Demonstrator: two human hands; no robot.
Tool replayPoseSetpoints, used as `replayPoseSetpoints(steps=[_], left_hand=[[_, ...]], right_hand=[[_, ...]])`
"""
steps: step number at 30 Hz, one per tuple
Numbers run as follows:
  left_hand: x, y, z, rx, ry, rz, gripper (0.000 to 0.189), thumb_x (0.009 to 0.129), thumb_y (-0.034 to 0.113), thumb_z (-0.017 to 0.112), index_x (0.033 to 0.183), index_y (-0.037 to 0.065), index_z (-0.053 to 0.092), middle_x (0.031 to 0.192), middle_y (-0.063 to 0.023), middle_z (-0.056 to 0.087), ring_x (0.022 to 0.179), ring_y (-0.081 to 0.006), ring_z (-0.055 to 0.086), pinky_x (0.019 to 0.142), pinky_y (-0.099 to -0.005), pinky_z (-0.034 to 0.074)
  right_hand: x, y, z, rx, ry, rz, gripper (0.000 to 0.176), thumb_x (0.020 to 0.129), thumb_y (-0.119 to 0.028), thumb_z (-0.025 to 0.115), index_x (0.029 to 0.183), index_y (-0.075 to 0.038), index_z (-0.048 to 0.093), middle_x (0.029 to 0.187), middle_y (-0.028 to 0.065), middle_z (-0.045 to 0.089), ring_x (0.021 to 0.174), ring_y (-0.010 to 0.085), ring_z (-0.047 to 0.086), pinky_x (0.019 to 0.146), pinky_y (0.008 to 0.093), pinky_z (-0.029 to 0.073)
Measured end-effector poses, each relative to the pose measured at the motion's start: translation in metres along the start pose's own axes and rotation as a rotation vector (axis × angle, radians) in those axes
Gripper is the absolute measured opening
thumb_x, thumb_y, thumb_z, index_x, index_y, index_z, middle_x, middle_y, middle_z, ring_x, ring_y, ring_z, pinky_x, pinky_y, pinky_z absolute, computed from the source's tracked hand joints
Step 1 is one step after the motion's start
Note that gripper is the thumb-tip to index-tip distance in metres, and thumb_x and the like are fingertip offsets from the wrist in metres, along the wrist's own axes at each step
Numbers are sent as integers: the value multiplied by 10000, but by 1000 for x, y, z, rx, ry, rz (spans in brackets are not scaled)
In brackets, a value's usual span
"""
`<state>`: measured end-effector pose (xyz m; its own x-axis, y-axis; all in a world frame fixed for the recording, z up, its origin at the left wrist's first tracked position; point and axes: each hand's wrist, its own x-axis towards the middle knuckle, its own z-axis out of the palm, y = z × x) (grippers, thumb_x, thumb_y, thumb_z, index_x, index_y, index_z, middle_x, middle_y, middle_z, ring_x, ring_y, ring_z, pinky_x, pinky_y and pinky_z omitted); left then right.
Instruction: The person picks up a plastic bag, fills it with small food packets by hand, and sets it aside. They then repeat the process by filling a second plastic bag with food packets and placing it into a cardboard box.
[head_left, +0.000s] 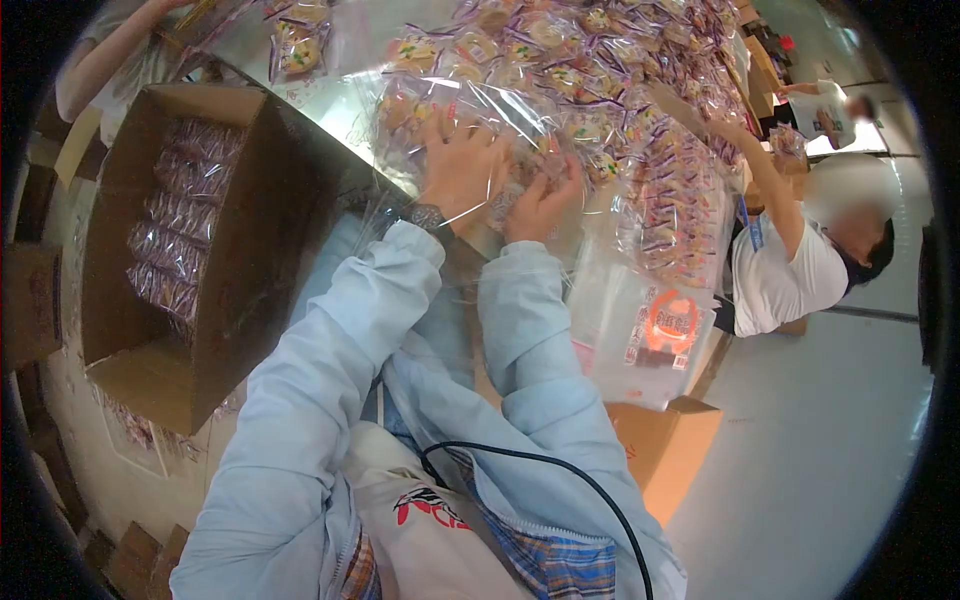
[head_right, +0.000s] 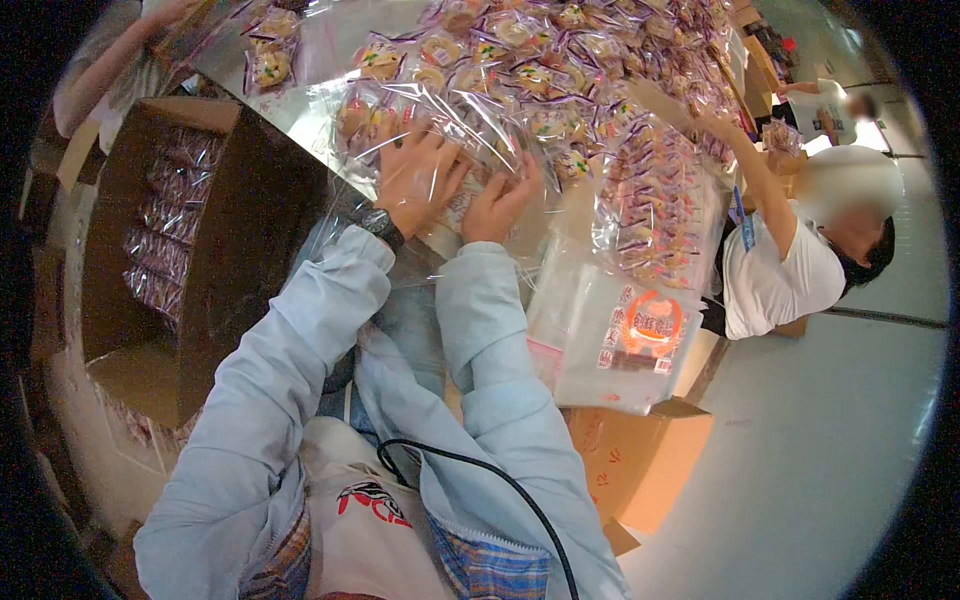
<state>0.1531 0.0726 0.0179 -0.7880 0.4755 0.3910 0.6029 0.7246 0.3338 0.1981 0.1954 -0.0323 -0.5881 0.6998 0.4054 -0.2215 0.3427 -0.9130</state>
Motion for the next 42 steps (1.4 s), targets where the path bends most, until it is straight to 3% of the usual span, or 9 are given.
replayPoseSetpoints(steps=[3,9,12,15,22,25,28,31,42], left_hand=[[-3,0,3,-42,137,49,451,908,262,691,1353,198,655,1363,-43,640,1345,-280,507,1196,-675,182],[-3,-3,9,-26,110,67,530,881,237,708,1400,180,619,1382,-38,624,1353,-276,500,1205,-673,193],[-4,-2,0,24,36,103,524,870,232,714,1380,155,623,1321,-56,635,1354,-275,503,1207,-674,190],[-16,2,-14,-39,195,82,468,867,228,710,1319,131,639,1243,-87,638,1297,-280,533,1164,-632,273],[-57,-6,-28,-161,164,-237,393,854,215,680,1223,86,639,1134,-125,640,1177,-332,573,978,-511,427],[-55,-8,-32,-108,265,-190,460,851,211,683,1288,83,618,1160,-174,641,1268,-377,530,1046,-519,417],[-54,-1,-44,-68,243,-204,595,859,226,692,1399,21,550,1416,-210,524,1385,-398,447,1172,-522,351],[-49,-10,-49,277,221,-101,663,845,212,695,1449,3,517,1455,-223,510,1423,-391,418,1195,-533,335],[-60,-22,-51,17,133,-127,686,835,150,727,1384,-174,474,1447,-344,448,1436,-515,372,1172,-511,394]], right_hand=[[6,44,-11,-247,-125,-83,501,961,-32,546,1442,37,425,1401,226,522,1242,339,594,1048,415,505],[4,27,-4,-37,0,4,487,908,-66,642,1369,38,529,1345,248,553,1235,407,579,1058,459,487],[7,35,-10,-411,-19,-187,436,881,-63,692,1308,-8,618,1333,257,554,1240,419,563,1054,464,479],[7,4,-12,-562,-126,-286,420,853,-52,732,1268,-58,670,1325,233,567,1244,404,553,1059,464,467],[0,10,-10,-367,-64,-130,435,851,-36,734,1277,-86,662,1229,166,600,1049,350,616,916,452,517],[-1,-2,-8,-344,-62,-145,408,867,-25,716,1268,-78,658,1190,162,601,954,328,637,861,425,533],[3,5,-9,-398,-49,-235,386,888,-19,691,1269,-65,651,1170,164,606,927,321,643,838,406,541],[-2,2,-7,-388,-23,-194,367,912,-18,665,1277,-55,645,1170,168,617,962,322,643,831,409,544],[-1,-8,-8,-477,-71,-179,474,924,8,653,1390,-59,604,1213,146,629,992,272,686,854,366,573]])
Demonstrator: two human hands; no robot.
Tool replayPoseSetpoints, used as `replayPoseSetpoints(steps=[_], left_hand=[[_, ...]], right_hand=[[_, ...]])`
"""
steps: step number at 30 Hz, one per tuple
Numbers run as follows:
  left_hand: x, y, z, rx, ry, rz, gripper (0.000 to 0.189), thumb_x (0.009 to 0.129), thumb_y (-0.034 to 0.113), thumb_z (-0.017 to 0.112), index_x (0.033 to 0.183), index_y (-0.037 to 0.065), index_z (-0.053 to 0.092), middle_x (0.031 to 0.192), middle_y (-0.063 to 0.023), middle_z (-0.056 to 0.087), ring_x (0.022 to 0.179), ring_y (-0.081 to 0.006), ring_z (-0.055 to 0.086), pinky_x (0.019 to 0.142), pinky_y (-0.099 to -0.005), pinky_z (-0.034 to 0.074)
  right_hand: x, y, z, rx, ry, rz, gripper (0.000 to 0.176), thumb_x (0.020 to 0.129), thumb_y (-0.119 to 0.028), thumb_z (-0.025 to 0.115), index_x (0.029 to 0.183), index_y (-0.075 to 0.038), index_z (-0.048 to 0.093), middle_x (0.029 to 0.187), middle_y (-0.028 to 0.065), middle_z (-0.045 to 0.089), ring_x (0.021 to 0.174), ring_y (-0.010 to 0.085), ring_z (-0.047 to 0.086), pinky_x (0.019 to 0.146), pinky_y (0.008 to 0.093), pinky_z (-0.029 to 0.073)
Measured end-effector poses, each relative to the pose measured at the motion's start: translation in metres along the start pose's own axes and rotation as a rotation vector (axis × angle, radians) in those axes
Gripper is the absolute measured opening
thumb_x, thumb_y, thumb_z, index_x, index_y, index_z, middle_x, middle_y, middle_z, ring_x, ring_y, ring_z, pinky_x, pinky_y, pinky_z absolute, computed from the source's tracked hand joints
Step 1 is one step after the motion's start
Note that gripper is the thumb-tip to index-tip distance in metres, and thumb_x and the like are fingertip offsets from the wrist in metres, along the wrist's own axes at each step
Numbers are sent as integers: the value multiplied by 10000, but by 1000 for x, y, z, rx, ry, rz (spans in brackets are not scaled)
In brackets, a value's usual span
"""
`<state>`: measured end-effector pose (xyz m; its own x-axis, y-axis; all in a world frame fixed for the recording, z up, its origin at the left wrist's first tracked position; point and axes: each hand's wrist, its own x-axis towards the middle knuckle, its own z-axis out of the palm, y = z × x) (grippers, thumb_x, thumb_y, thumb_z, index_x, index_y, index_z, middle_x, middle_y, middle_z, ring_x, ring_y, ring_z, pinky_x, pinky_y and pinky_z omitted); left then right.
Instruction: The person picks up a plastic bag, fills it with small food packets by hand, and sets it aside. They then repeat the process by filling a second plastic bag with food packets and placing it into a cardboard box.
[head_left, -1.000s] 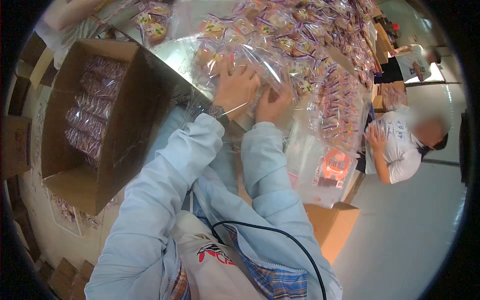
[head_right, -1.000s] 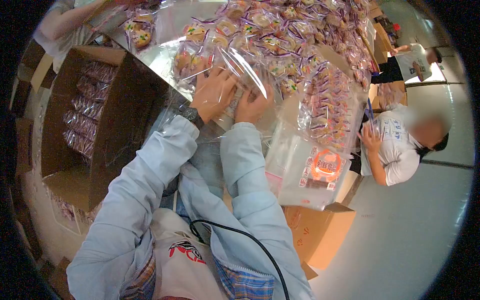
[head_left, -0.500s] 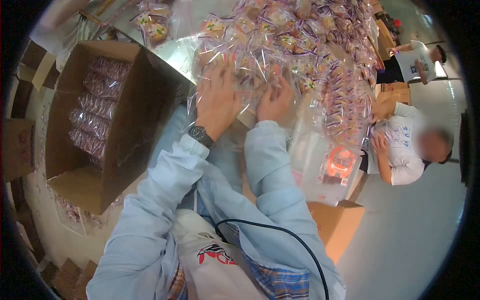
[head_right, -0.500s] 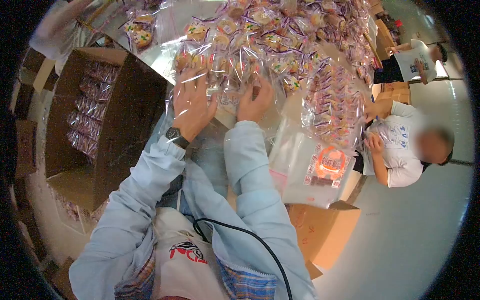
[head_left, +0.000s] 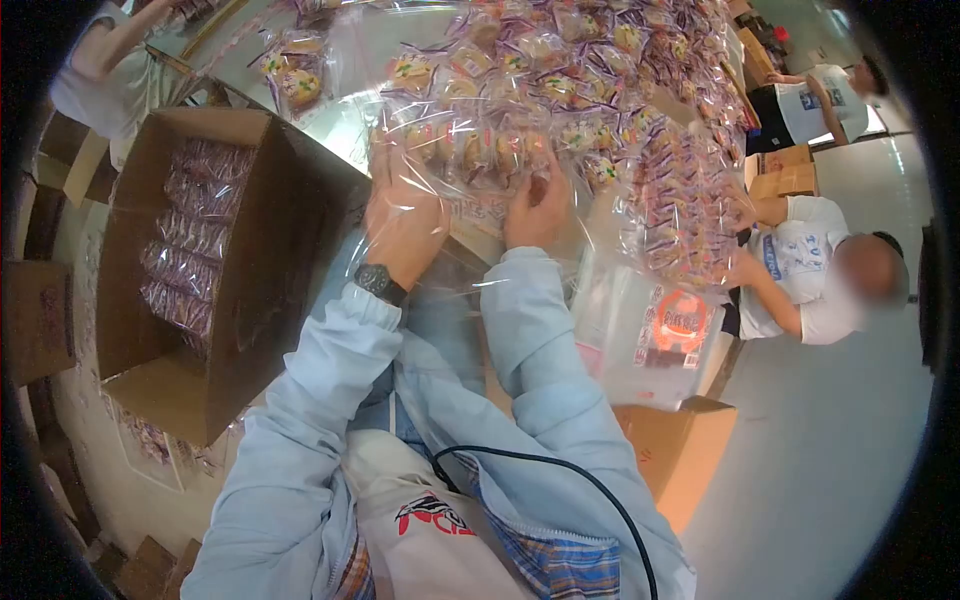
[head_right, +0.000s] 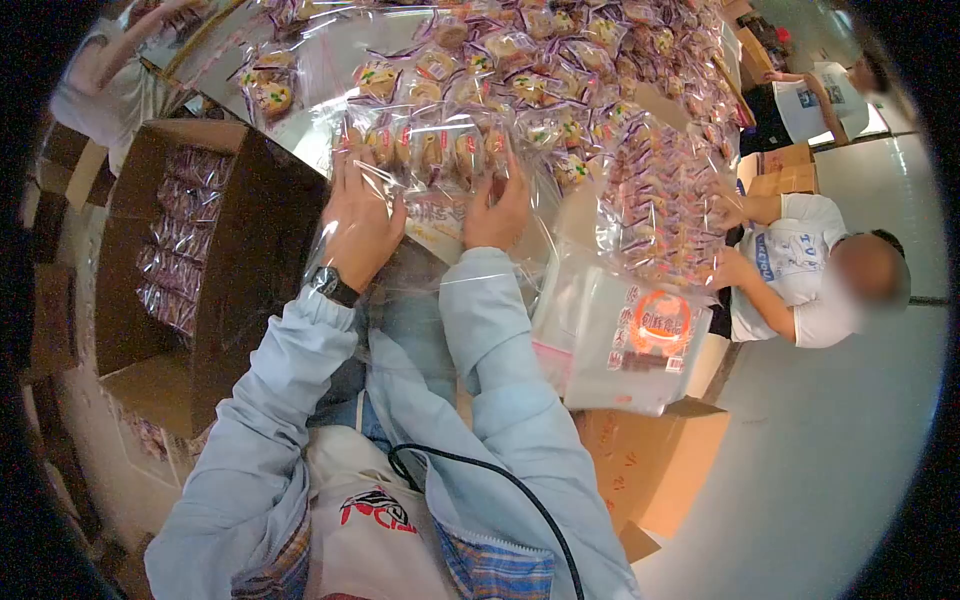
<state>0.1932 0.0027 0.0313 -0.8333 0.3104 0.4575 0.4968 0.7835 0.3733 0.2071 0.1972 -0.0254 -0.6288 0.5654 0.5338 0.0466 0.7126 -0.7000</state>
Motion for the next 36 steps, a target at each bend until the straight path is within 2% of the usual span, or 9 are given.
replayPoseSetpoints(steps=[6,9,12,13,15,18,22,29,36], left_hand=[[12,0,1,-122,-65,-76,755,832,160,745,1414,-191,416,1460,-409,371,1429,-588,327,1176,-530,385],[18,0,-5,-111,-104,-89,800,837,165,736,1454,-190,371,1484,-431,319,1450,-601,277,1200,-544,345],[13,-2,3,-46,-114,-64,824,845,170,722,1486,-178,338,1525,-442,262,1472,-606,226,1224,-559,297],[13,-1,3,-20,-113,-51,830,848,171,718,1496,-173,330,1541,-444,243,1479,-606,210,1232,-565,281],[5,6,-6,31,-97,-4,833,856,178,712,1507,-162,320,1562,-437,239,1482,-608,206,1237,-574,267],[-22,18,-23,-68,-184,-3,835,866,185,709,1528,-133,312,1594,-405,245,1488,-601,211,1240,-581,257],[-48,29,-34,-201,-328,17,818,880,200,708,1551,-72,328,1611,-333,298,1488,-546,285,1232,-570,279],[-30,27,-13,-220,-360,141,770,875,221,706,1529,-30,386,1566,-280,405,1453,-492,373,1191,-562,341],[-21,26,6,-75,-440,12,828,856,247,718,1576,62,356,1600,-218,373,1337,-418,501,1074,-566,446]], right_hand=[[0,22,6,-5,42,-126,468,942,-27,636,1407,-56,596,1206,192,658,1065,324,692,910,395,564],[-1,8,0,-27,-53,-34,509,944,-75,630,1449,-56,565,1253,223,653,1080,371,682,937,428,552],[0,-2,-4,-254,-239,228,575,942,-114,627,1501,-38,516,1302,244,641,1128,408,662,996,455,520],[-1,-5,-5,-202,-196,127,595,931,-105,619,1509,-30,496,1323,248,623,1170,421,631,1010,467,502],[0,-9,-7,-101,-103,-78,638,909,-88,603,1525,-14,456,1366,256,587,1253,446,568,1038,491,467],[2,-5,-7,-81,-171,-51,705,904,-96,600,1563,11,375,1461,331,476,1323,503,502,1098,501,436],[-4,-6,-10,-77,-222,-51,702,909,-112,597,1564,10,375,1475,336,459,1341,504,481,1113,514,412],[-8,-11,-15,-43,-257,-108,697,919,-141,592,1565,10,377,1499,345,428,1373,507,445,1140,537,368],[-13,-11,-12,8,-291,-141,694,928,-169,588,1566,9,378,1524,354,397,1405,509,410,1167,560,325]])
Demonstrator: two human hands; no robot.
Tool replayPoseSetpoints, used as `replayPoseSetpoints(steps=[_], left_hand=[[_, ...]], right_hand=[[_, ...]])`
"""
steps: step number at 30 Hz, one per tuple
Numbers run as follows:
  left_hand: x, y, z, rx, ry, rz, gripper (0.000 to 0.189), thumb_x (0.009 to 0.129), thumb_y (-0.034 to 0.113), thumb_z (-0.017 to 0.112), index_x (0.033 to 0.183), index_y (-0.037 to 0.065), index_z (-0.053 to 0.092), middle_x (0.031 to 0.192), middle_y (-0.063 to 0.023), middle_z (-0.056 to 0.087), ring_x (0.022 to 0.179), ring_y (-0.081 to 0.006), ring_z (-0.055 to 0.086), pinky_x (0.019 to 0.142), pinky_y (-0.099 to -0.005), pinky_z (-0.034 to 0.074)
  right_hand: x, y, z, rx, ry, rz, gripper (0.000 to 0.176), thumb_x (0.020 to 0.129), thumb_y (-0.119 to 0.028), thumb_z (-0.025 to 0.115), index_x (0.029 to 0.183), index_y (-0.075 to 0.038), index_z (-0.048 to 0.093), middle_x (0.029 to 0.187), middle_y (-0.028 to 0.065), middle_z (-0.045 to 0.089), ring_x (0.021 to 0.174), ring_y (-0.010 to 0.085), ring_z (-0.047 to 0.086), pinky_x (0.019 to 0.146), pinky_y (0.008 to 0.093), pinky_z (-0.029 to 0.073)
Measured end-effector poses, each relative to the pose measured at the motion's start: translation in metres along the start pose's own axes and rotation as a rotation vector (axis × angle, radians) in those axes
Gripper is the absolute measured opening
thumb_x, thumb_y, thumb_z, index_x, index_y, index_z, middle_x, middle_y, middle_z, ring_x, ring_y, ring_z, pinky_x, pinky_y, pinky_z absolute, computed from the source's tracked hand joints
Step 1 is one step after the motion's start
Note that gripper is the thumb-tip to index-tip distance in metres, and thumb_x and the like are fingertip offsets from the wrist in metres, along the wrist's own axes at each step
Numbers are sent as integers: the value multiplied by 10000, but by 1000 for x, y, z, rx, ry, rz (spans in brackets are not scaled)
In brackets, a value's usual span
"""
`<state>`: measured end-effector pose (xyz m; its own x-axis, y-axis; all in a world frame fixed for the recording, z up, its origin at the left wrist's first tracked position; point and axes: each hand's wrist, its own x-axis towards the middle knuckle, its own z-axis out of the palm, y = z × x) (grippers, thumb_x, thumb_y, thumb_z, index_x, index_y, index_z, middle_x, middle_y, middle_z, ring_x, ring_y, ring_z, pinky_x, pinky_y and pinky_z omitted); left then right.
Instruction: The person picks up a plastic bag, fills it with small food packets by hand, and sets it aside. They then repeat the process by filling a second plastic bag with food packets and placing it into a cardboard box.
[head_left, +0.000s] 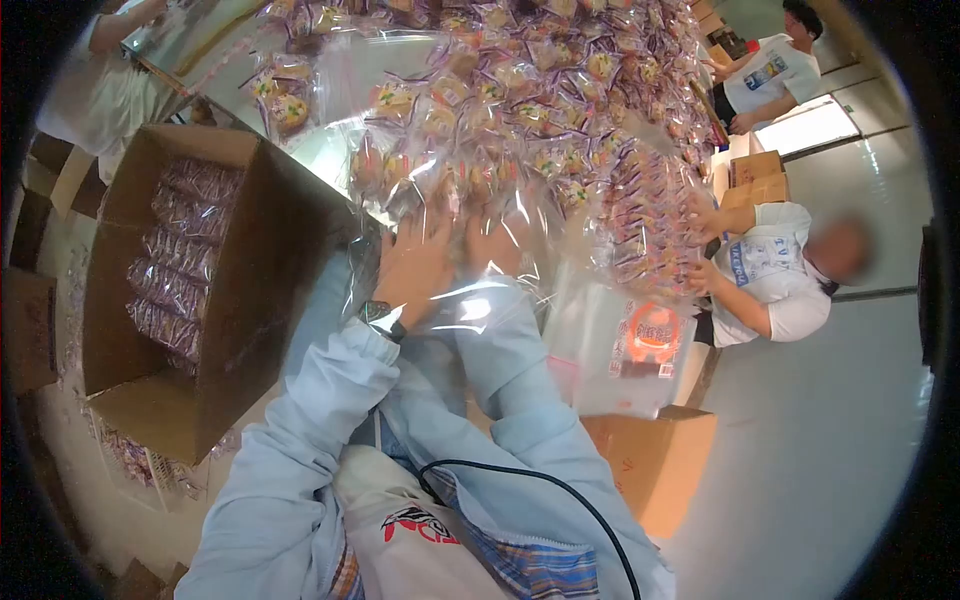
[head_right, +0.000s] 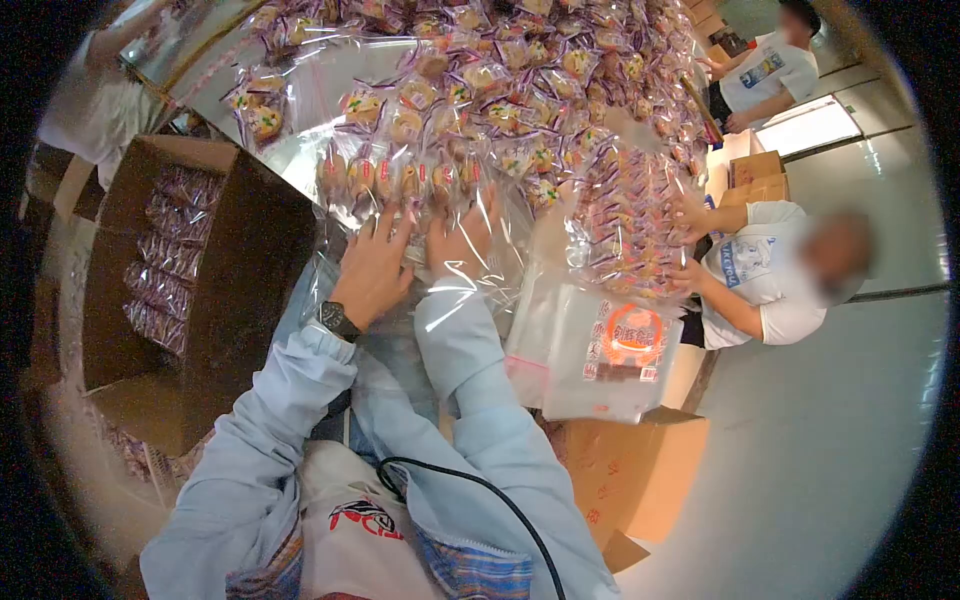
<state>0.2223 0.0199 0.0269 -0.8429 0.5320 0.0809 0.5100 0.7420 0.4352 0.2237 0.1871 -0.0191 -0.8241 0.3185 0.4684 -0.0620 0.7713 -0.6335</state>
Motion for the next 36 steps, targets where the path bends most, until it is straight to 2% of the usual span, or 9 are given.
replayPoseSetpoints(steps=[6,11,16,21,22,25,28,31,36], left_hand=[[8,-2,0,78,48,-46,835,891,353,687,1607,110,330,1612,-159,399,1204,-382,583,956,-542,498],[16,6,-8,5,48,-110,687,958,387,633,1555,108,436,1535,-172,501,1237,-387,574,1011,-545,457],[10,-11,3,187,156,195,545,1003,385,555,1472,107,552,1525,-173,516,1385,-378,494,1149,-558,355],[20,-40,23,124,159,140,640,945,404,625,1473,52,540,1554,-215,474,1464,-398,407,1211,-599,267],[13,-39,14,128,133,114,670,937,428,632,1482,51,531,1559,-220,466,1472,-403,396,1214,-612,254],[-18,-24,-20,203,-25,81,782,917,518,654,1534,72,476,1590,-223,430,1498,-426,354,1217,-654,214],[-59,-13,-15,114,-99,151,801,928,532,649,1548,65,453,1605,-227,410,1503,-428,347,1225,-644,209],[-80,-18,-5,81,-81,194,793,938,507,653,1546,41,445,1609,-240,396,1506,-433,341,1235,-616,217],[-115,-9,-43,-79,-210,339,739,955,383,681,1546,15,430,1611,-271,370,1506,-448,334,1233,-563,277]], right_hand=[[0,2,6,67,15,-37,693,936,-194,583,1567,8,379,1544,361,370,1432,512,379,1190,580,288],[-5,-3,2,92,-19,-58,692,943,-214,580,1567,8,380,1562,368,348,1454,513,353,1209,597,257],[-23,-10,9,93,-53,-96,692,950,-234,576,1568,7,381,1579,374,326,1477,515,328,1228,613,226],[-30,-27,5,-380,-298,55,700,977,-318,574,1586,-37,374,1613,311,335,1500,470,331,1229,629,215],[-45,-13,6,-585,-247,-48,665,1011,-420,555,1538,-30,443,1552,270,448,1495,444,361,1183,545,359],[-84,-27,-10,-806,-332,16,721,999,-459,581,1569,-58,401,1621,246,366,1530,447,292,1178,619,320],[-98,-48,-28,-664,-407,103,784,982,-470,600,1594,-49,350,1668,237,284,1555,449,233,1179,661,283],[-107,-57,-36,-602,-393,88,819,933,-368,698,1601,-52,347,1661,230,307,1551,446,245,1211,653,225],[-142,-98,-80,-286,-529,39,732,950,-276,683,1561,-19,373,1636,226,339,1514,454,304,1198,596,308]])
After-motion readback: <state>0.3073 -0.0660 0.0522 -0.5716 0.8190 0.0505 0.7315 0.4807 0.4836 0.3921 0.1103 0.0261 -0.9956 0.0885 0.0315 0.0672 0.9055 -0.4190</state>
